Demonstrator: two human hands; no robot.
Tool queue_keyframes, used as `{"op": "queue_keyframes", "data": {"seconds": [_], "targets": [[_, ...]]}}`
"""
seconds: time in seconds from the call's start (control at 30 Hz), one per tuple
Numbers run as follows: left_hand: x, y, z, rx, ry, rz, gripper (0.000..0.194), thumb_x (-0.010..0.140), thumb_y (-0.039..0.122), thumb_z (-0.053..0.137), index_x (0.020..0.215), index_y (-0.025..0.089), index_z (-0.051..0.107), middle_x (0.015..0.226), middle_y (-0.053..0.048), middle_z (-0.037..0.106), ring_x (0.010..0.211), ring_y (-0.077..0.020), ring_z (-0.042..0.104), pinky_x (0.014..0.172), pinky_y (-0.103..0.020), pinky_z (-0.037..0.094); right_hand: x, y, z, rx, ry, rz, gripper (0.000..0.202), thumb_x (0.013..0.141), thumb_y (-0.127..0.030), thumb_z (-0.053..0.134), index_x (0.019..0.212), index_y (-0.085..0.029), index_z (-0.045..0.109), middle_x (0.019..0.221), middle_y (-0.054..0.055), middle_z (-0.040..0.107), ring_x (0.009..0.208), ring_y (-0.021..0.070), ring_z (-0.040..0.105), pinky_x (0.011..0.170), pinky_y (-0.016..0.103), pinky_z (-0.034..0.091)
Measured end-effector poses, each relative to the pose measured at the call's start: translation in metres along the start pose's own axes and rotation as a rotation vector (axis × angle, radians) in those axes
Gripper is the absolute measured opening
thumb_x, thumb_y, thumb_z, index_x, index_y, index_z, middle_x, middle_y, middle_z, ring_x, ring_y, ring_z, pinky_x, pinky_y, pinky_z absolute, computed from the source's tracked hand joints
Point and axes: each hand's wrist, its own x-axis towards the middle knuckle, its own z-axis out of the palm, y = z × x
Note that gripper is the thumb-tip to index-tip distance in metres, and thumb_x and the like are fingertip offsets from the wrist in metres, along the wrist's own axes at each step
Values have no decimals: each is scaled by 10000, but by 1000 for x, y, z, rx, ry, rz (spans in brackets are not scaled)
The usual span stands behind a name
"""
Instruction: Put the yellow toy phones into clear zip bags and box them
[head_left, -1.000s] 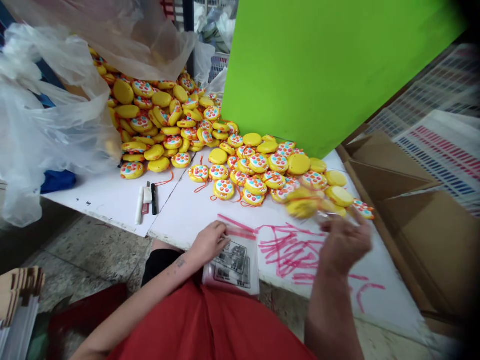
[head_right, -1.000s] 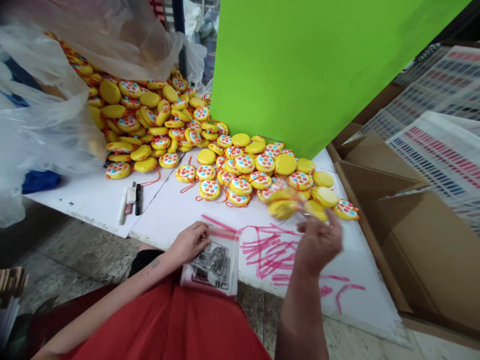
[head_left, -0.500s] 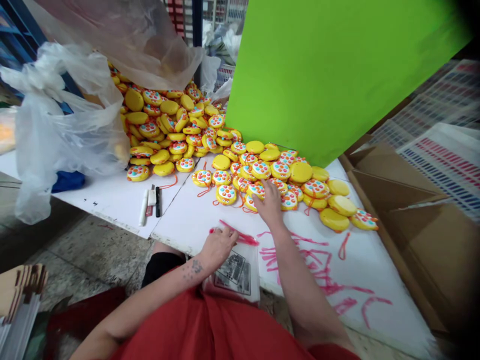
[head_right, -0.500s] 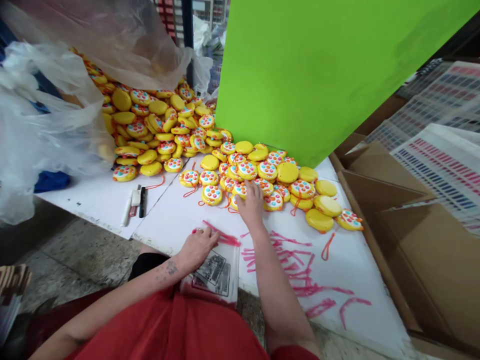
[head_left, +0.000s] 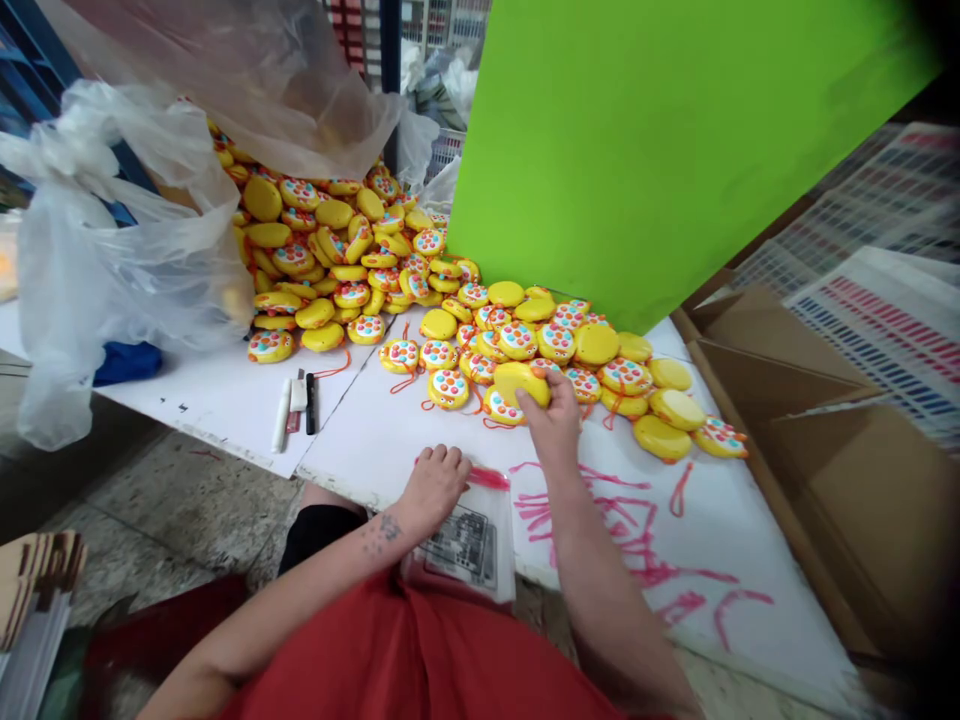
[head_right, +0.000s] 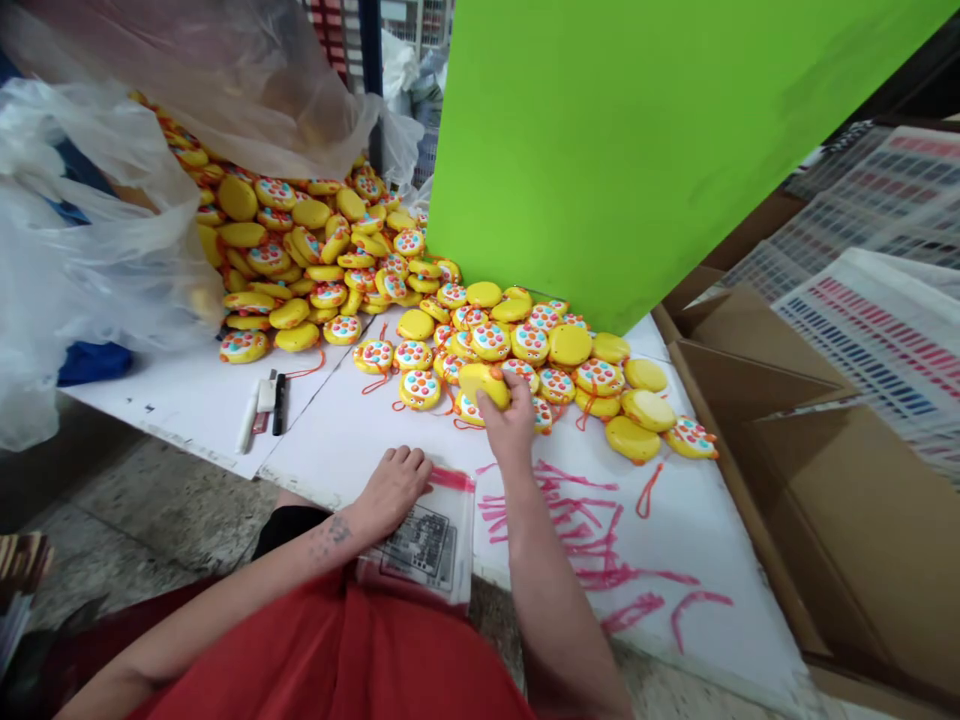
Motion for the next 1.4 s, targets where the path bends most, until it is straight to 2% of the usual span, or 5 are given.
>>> {"op": "queue_keyframes", "data": {"seconds": [0.3,0.7,0.87,1.2,1.4], "targets": [[1,3,8,-3,2,-54,170,864,306,537,934,151,539,952,-94,542,906,-252,473,758,-386,357,-66,-14,-36,284,-118,291,688,683,-297,689,1300,-233,391,1073,71,581,891,192,601,750,323,519],[-14,2,15,-243,102,10,287,928,240,391,1195,156,449,1034,-91,560,951,-225,459,835,-381,336,-81,-21,-33,370,-220,382,396,752,-381,614,1106,-228,521,1066,75,623,891,210,616,759,358,509],[-15,1,13,-158,86,112,177,920,209,400,999,190,557,972,-74,559,915,-216,450,812,-376,321,-81,-1,-18,143,-98,306,367,734,-397,640,1022,-189,549,1006,76,630,913,203,588,809,367,484],[-21,-3,15,-321,284,36,200,919,297,441,964,179,597,896,-64,599,910,-195,470,870,-373,344,-94,5,-9,-209,-511,131,274,832,-410,513,974,-232,667,958,59,658,943,219,571,867,385,431],[-14,0,6,-414,309,-42,165,880,312,512,896,183,614,1180,-99,549,1122,-232,433,949,-420,364,-84,-1,-33,-523,-352,104,362,878,-440,412,1043,-223,651,928,89,661,874,244,587,800,393,435]]}}
